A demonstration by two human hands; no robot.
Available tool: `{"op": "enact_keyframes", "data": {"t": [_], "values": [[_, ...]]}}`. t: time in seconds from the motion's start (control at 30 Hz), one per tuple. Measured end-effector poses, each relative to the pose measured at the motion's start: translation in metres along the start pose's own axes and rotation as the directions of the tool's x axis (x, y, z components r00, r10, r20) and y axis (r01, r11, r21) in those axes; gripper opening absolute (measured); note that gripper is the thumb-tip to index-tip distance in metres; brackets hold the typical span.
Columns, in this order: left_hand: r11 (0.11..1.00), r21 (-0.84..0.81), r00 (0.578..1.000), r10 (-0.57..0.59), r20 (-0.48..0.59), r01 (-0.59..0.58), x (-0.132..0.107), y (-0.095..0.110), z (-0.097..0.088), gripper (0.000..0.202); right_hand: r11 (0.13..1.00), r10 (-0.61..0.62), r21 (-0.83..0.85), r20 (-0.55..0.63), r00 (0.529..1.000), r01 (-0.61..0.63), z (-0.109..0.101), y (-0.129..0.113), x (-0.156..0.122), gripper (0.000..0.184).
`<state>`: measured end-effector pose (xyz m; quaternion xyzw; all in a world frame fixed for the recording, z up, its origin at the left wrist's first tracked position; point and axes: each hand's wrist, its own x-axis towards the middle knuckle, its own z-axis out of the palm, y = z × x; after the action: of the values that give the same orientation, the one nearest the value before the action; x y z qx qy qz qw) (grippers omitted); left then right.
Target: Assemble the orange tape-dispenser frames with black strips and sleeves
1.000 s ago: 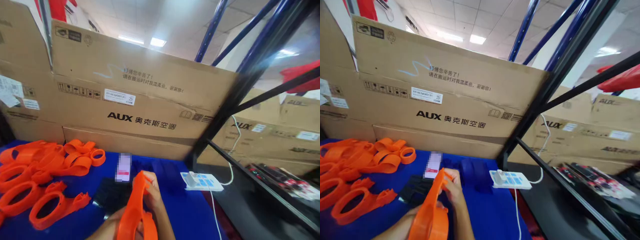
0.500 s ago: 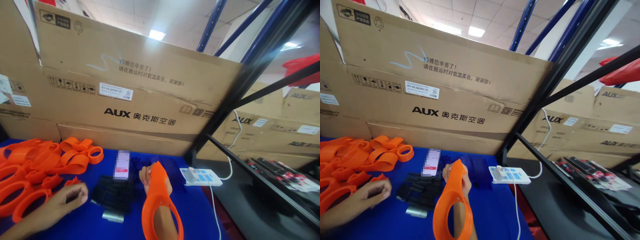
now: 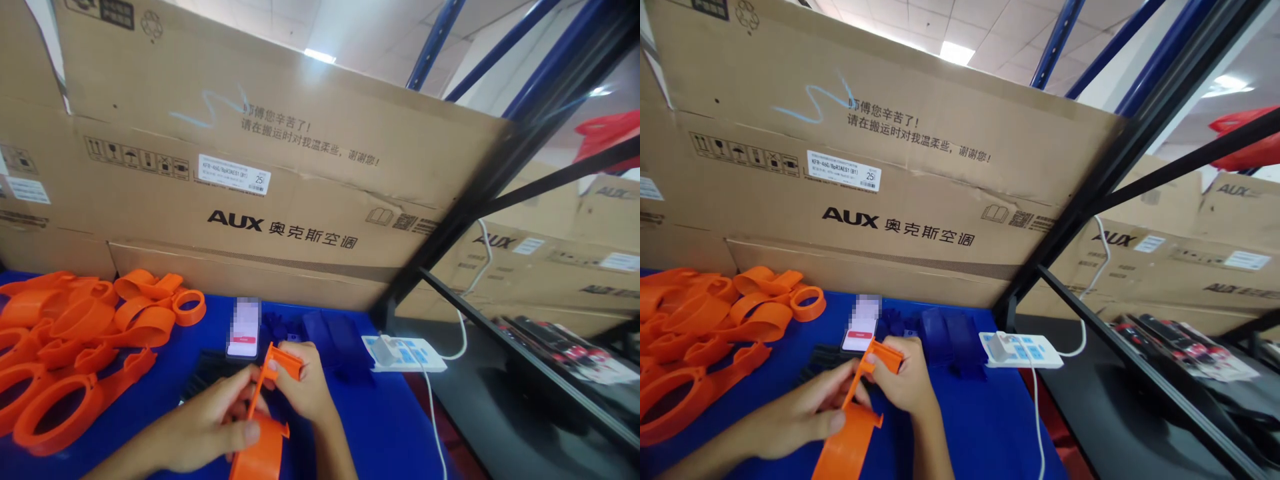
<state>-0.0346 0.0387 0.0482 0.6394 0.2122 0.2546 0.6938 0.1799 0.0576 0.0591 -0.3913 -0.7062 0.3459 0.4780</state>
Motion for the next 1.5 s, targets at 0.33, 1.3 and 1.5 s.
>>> {"op": "enact_keyframes", "data": {"t": [0.33, 1.3, 1.5], "values": [[0.987, -0.156, 0.990, 0.002, -0.139, -0.024, 0.005, -0.035, 0.002, 0.035, 0.998, -0.011, -0.061, 0.101, 0.995, 0.018, -0.018, -0.007, 0.003, 0.044], [0.984, -0.180, 0.990, -0.027, -0.138, 0.001, 0.012, -0.056, 0.025, 0.044, 0.423, 0.265, -0.839, -0.246, 0.932, -0.341, -0.004, 0.060, 0.006, 0.020], [0.978, -0.209, 0.993, -0.005, -0.120, -0.020, 0.012, -0.056, 0.022, 0.038, 0.456, 0.267, -0.837, -0.194, 0.944, -0.301, -0.004, 0.053, 0.006, 0.026]]}}
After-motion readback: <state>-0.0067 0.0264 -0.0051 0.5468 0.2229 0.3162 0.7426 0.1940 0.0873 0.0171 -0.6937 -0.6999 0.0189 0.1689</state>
